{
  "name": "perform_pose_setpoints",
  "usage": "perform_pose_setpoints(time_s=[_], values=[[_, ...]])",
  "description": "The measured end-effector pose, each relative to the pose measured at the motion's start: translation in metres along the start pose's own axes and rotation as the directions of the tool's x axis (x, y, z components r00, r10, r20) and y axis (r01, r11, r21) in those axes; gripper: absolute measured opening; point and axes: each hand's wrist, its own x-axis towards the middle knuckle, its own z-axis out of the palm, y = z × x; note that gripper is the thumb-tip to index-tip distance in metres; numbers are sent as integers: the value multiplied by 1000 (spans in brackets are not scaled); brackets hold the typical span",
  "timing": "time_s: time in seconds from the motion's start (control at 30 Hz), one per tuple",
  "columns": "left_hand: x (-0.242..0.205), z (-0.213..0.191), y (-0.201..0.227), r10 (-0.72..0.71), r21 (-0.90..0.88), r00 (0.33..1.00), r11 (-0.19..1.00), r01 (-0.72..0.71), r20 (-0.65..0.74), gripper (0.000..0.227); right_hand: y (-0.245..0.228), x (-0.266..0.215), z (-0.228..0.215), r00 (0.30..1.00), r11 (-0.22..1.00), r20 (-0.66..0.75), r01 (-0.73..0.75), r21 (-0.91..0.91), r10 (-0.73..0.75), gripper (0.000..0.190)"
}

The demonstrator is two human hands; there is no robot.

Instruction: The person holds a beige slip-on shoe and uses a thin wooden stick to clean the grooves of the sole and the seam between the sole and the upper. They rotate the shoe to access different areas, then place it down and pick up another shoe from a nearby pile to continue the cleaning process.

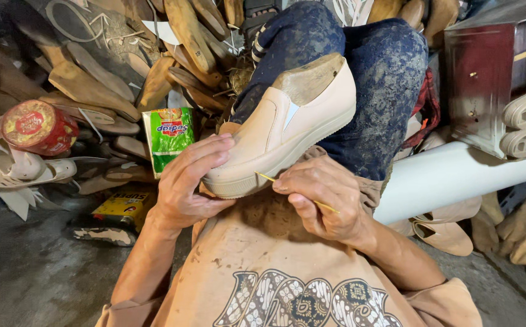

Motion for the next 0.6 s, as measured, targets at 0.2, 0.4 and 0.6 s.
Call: perform_pose_setpoints(time_s=[0.2,0.4,0.6], values=[[1,-3,-1,-25,5,1000,1000,25,-2,47,25,-16,-18,1000,982,-14,21,-187,-24,33],[-3,-6,-6,-36,-28,999,999,37,24,49,40,-23,-30,997,955,-64,11,-298,-32,30],[-5,-6,-7,-32,-17,999,999,32,37,52,33,-20,-18,994,980,-108,-49,-191,29,29]])
